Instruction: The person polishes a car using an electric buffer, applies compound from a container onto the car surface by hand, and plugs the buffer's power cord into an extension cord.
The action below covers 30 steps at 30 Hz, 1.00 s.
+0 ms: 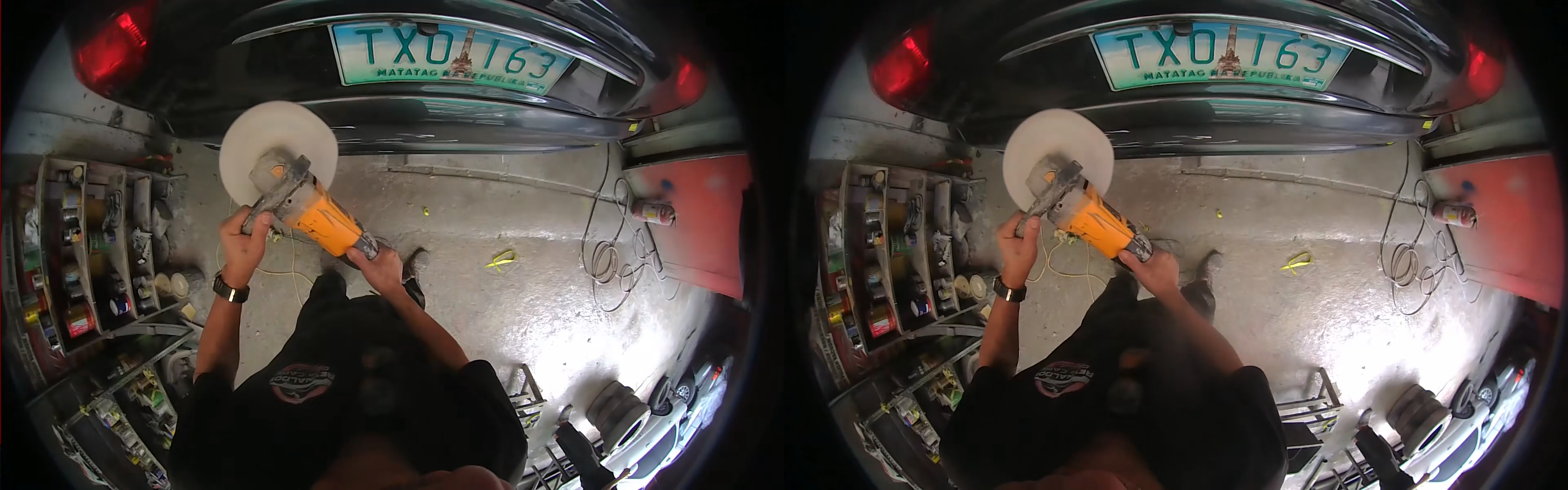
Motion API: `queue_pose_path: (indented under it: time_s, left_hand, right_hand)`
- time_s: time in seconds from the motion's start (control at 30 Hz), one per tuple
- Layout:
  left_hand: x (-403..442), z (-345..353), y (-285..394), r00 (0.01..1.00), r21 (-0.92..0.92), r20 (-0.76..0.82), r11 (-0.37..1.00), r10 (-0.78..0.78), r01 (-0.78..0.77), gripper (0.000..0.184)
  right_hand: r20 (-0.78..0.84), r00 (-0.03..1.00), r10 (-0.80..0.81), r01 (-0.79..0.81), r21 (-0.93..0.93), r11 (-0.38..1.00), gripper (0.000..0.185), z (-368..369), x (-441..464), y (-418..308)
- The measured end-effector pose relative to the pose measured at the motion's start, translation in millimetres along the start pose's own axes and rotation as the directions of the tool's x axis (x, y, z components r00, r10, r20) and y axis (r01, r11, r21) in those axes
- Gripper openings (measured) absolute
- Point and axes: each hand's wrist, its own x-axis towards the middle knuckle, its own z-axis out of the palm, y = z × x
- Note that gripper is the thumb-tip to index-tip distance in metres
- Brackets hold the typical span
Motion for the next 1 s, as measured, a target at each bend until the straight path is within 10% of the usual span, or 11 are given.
queue_pose_path:
  time_s: [0.37,0.57,1.0]
  left_hand:
    - [27,157,145,0.934,-0.134,0.189,0.95,0.303,-0.281,0.032]
    - [51,242,208,0.855,-0.101,0.425,0.955,0.296,-0.28,0.031]
    - [15,117,88,0.982,-0.239,0.098,0.962,0.161,-0.134,0.027]
  right_hand:
    - [-0.122,0.986,0.111,-0.005,0.648,0.761,0.049,-116,-35,131]
    - [-0.335,0.922,0.195,0.079,0.653,0.753,0.06,-192,-45,164]
    - [-0.254,0.958,-0.135,0.2,0.25,0.948,0.059,-125,-26,106]
